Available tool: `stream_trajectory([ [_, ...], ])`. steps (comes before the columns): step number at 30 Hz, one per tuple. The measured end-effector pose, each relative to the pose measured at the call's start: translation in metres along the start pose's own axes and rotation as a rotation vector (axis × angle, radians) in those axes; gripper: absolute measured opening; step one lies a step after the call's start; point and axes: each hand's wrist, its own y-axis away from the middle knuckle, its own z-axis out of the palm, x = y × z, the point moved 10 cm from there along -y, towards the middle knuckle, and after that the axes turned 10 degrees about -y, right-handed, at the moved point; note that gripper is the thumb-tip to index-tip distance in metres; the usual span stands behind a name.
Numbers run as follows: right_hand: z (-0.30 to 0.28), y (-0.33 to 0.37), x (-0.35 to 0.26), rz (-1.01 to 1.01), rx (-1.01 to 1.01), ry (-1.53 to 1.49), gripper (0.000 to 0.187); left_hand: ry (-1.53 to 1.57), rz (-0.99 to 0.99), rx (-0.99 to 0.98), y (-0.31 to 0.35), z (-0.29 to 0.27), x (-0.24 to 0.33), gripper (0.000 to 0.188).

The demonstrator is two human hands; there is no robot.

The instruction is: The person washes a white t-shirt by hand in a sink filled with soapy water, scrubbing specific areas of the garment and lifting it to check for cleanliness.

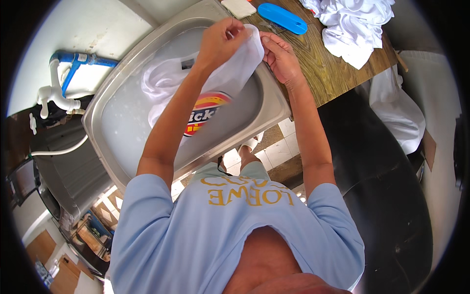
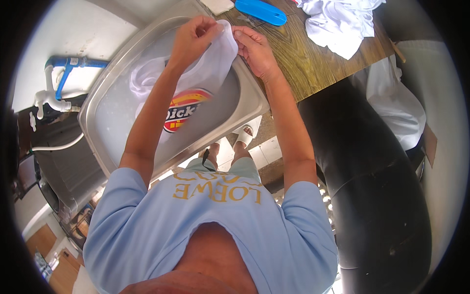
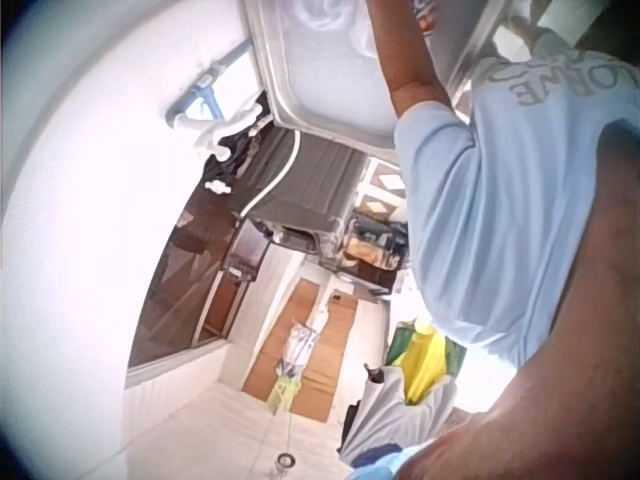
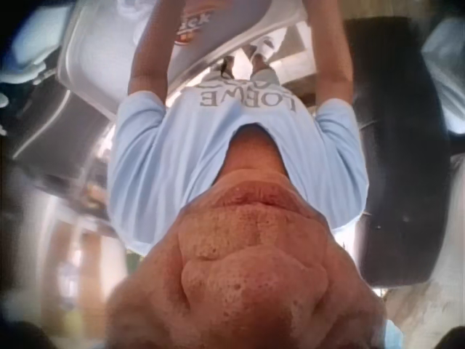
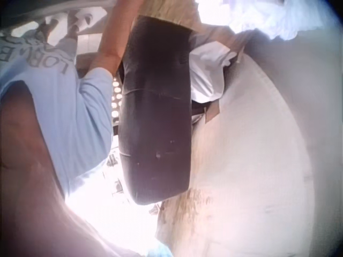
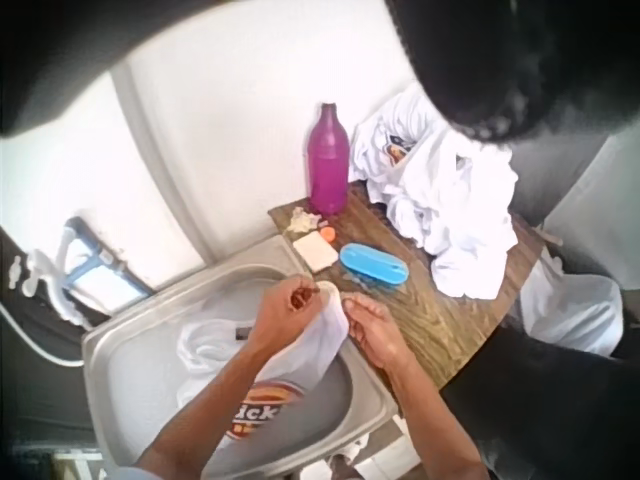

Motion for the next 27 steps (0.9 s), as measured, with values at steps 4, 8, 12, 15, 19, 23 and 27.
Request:
stream_trajectory([
  [4, 0.006, -0.001, -0.002, 0.022, -0.002, -0.006, 0.024, 0.232, -0.188, 0.019, 0.039, 0.020, -0.003, 0.033],
  [8, 0.001, -0.008, 0.004, 0.056, -0.019, 0.135, 0.020, 0.310, -0.162, 0.211, 0.052, 0.031, -0.008, 0.033],
  [12, 0.013, -0.008, 0.002, 0.056, -0.015, 0.169, 0.017, 0.362, -0.189, 0.257, 0.059, 0.023, -0.009, 0.029],
  [15, 0.021, -0.009, -0.016, -0.069, -0.065, 0.438, 0.016, 0.379, -0.192, 0.205, 0.060, 0.015, -0.014, 0.030],
  [19, 0.064, -0.011, -0.042, -0.253, -0.191, 0.546, 0.017, 0.536, -0.158, 0.068, 0.061, 0.009, -0.011, 0.026],
  [23, 0.079, -0.026, -0.020, -0.060, -0.418, 0.781, 0.019, 0.634, -0.190, -0.003, 0.056, 0.002, -0.020, 0.024],
  [27, 0.073, -0.032, -0.020, -0.021, -0.380, 0.759, 0.017, 0.640, -0.232, -0.140, 0.044, 0.003, -0.030, 0.021],
])
